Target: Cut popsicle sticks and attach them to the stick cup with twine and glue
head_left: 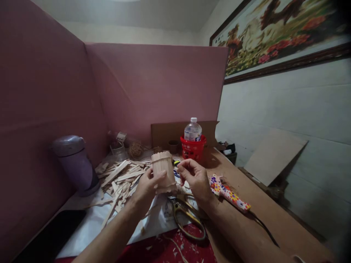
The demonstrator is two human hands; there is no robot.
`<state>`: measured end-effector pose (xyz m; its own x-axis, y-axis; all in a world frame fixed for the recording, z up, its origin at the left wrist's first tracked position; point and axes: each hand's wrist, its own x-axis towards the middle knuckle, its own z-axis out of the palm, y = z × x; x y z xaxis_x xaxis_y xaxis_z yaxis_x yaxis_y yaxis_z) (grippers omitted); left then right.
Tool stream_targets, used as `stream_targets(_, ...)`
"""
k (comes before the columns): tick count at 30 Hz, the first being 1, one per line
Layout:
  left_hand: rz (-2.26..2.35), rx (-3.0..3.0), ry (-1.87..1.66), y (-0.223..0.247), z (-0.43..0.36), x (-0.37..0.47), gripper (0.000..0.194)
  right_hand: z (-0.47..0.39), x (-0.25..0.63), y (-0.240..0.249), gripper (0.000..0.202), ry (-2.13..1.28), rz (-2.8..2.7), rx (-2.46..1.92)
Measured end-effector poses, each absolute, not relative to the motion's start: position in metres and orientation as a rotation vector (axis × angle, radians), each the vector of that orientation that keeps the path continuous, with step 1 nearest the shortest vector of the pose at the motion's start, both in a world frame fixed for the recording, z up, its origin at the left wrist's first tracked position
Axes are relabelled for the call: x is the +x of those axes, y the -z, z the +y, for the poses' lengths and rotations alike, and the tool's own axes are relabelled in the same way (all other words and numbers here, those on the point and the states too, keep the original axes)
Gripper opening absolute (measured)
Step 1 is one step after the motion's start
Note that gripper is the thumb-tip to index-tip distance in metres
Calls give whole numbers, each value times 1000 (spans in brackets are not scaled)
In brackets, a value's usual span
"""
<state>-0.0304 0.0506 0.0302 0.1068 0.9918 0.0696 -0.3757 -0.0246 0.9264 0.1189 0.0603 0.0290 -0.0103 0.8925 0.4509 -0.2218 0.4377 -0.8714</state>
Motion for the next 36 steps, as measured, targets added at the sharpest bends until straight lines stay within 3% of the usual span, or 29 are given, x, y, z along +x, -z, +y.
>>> stream_targets(7,835,873,-1295,-16,35,-27,52,55,115,-25,12,-1053,-1449,-785)
stream_targets(18,968,1115,-1408,-10,37,-30,62,44,111,-21,9,-547,-1698,-803)
stream_targets(36,873,848,-1413,-32,19,-20,47,38,109,-21,13,-402,-1824,-722)
